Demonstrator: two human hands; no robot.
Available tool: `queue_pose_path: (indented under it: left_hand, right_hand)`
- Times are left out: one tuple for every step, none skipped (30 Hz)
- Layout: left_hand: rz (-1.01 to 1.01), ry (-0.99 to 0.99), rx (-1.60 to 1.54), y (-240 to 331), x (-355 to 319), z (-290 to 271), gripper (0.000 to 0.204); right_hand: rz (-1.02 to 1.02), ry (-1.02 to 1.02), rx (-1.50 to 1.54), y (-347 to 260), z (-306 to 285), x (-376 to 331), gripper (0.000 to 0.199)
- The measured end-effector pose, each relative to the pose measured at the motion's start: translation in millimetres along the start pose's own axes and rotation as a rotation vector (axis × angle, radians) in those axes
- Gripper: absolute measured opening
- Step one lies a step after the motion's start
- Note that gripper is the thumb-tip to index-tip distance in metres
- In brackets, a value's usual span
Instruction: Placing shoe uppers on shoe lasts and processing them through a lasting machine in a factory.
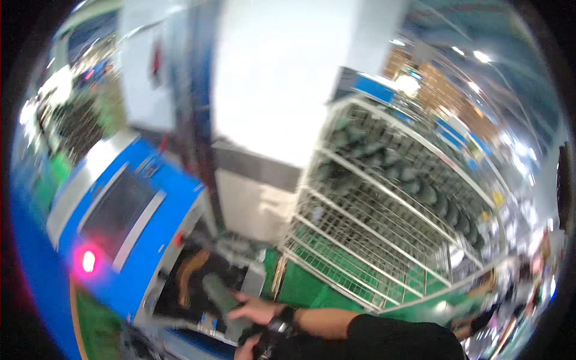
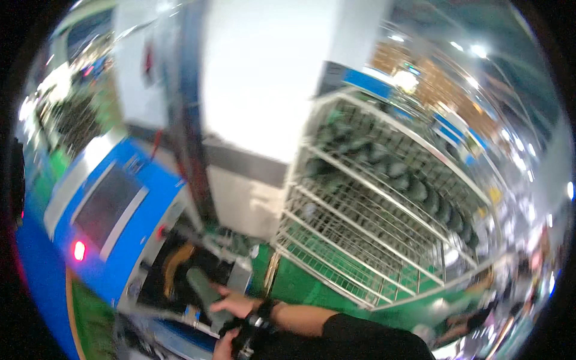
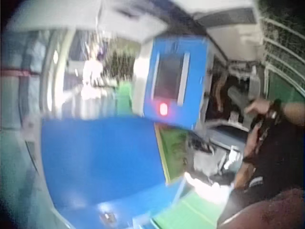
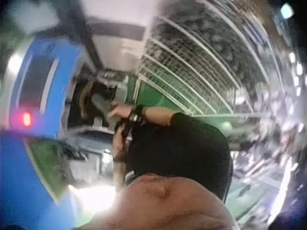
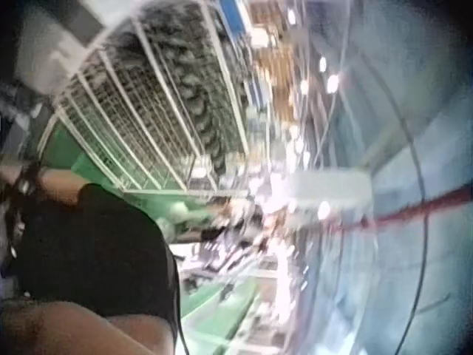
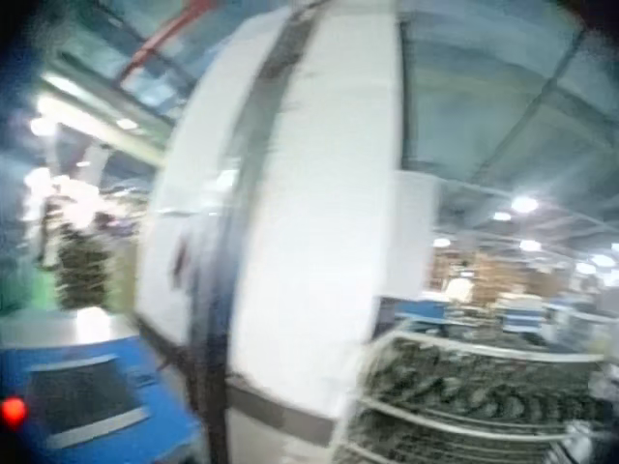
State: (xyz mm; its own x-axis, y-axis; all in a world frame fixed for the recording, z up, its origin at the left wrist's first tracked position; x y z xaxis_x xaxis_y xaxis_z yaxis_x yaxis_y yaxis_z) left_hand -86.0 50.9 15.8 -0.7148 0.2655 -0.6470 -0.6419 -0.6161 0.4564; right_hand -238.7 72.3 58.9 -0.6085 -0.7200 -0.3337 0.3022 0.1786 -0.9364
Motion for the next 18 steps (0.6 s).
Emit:
queue_pose_path:
  left_hand:
    - [-0.044,0.082,0.030,-1.0,-10.2,4.3,0.042]
    - [-0.080,0.174,0.058,1.9,-28.1,7.2,0.046]
    - [-0.108,0.270,0.086,8.4,-42.2,12.5,0.050]
    - [0.008,0.336,0.154,21.5,-54.9,21.1,0.050]
    - [0.037,0.353,0.136,3.3,-33.0,-15.4,0.055]
    - [0.038,0.320,0.167,-10.1,-15.1,-54.7,0.058]
    - [0.027,0.281,0.196,-15.6,0.2,-70.7,0.061]
    - [0.020,0.268,0.219,-14.5,3.5,-68.1,0.061]
    - [0.053,0.220,0.225,-11.7,0.8,-56.1,0.064]
    - [0.088,0.168,0.228,-6.8,5.7,-40.6,0.068]
    - [0.085,0.149,0.243,-3.2,16.8,-26.6,0.068]
    - [-0.064,0.344,0.388,-6.9,22.0,-31.8,0.070]
    - [-0.216,0.539,0.532,-7.5,24.1,-38.2,0.073]
    - [-0.219,0.530,0.538,-5.7,35.9,-37.6,0.073]
    - [-0.126,0.334,0.635,-0.7,56.7,-30.1,0.072]
    - [-0.033,0.136,0.723,3.1,72.6,-20.8,0.071]
    - [0.061,-0.071,0.802,5.1,84.4,-3.1,0.071]
    - [0.699,-0.374,1.220,36.3,62.4,60.7,0.065]
  right_hand:
    - [-0.071,0.011,0.179,-8.9,5.2,-6.5,0.082]
    - [-0.023,-0.025,0.312,-1.1,3.0,-2.9,0.079]
    - [0.012,-0.058,0.278,7.9,-20.5,-10.2,0.078]
    - [-0.036,-0.092,0.326,-4.0,-41.0,-22.4,0.076]
    - [-0.081,-0.136,0.367,-18.5,-61.7,-40.7,0.075]
    - [-0.190,-0.069,0.193,-31.1,-94.5,-55.5,0.075]
    - [-0.279,0.011,0.018,-39.0,-129.7,-79.1,0.076]
    - [-0.248,0.074,0.142,-49.3,-162.2,-106.7,0.077]
    - [-0.217,0.137,0.264,-61.4,-196.6,-140.5,0.078]
    - [-0.276,0.280,0.362,-72.7,-236.3,-176.6,0.076]
    - [-0.337,0.419,0.458,-82.5,-272.9,-211.2,0.075]
    - [-0.452,0.542,0.568,-99.5,-302.6,-243.6,0.072]
    - [-0.567,0.666,0.676,-118.1,-327.1,-275.0,0.069]
    - [-0.724,0.672,0.701,-145.4,-344.4,-299.5,0.064]
    - [-0.881,0.680,0.721,-167.4,-361.5,-325.7,0.059]
    - [-0.916,0.690,0.864,-161.3,-388.5,-343.9,0.056]
    - [-0.950,0.701,1.005,-151.3,-418.9,-362.2,0.055]
    - [-0.952,0.720,0.998,-148.7,-446.9,-378.4,0.055]
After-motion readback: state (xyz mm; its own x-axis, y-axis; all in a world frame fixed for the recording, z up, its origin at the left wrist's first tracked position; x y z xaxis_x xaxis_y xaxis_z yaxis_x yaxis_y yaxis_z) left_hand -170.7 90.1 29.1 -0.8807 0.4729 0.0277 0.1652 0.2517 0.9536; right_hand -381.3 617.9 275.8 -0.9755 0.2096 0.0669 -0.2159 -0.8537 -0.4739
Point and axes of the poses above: each hand's wrist, its own x-axis towards the middle knuckle, its own z-axis out of the palm, y = z × x, the point moved 8 cm from there along x, towards the middle knuckle, and after that the axes turned 1 degree about -y, right-handed, at the moved point
